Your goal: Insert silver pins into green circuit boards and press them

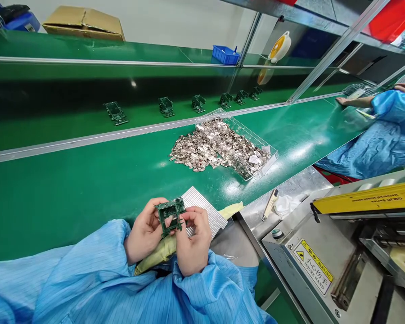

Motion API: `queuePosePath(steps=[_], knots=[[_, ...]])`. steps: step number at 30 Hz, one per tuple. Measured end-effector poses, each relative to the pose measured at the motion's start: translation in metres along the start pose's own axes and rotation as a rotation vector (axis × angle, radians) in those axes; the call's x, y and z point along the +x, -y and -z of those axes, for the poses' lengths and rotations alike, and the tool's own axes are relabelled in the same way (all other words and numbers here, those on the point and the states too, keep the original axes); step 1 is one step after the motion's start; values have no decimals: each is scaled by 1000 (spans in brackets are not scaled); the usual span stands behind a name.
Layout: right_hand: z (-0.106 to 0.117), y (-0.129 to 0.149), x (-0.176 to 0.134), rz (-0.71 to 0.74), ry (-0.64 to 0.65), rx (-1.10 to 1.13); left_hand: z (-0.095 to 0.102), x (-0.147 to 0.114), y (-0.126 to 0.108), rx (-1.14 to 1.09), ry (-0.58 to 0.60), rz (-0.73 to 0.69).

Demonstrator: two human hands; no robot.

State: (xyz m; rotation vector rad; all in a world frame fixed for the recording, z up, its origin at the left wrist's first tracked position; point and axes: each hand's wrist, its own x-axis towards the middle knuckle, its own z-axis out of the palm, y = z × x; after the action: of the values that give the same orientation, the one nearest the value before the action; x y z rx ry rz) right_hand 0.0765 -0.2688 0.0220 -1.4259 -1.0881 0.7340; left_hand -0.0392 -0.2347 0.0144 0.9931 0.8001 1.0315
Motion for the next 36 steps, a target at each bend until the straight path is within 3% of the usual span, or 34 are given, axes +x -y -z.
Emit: queuePosePath(steps=[5, 11, 20, 28, 36], knots=[[-7, -2, -1, -88, 17, 197, -2, 0, -3, 15, -66, 46], [-12, -3, -3, -169, -1, 285, -3, 0, -4, 32, -107, 70], [-14, -1, 0, -180, -51, 311, -1, -1, -4, 67, -95, 55], [-13, 0, 0, -272, -78, 389, -1, -1, -4, 100, -90, 15], [-10, 6, -1, -332, -9, 517, 1, -2, -6, 128, -41, -34]])
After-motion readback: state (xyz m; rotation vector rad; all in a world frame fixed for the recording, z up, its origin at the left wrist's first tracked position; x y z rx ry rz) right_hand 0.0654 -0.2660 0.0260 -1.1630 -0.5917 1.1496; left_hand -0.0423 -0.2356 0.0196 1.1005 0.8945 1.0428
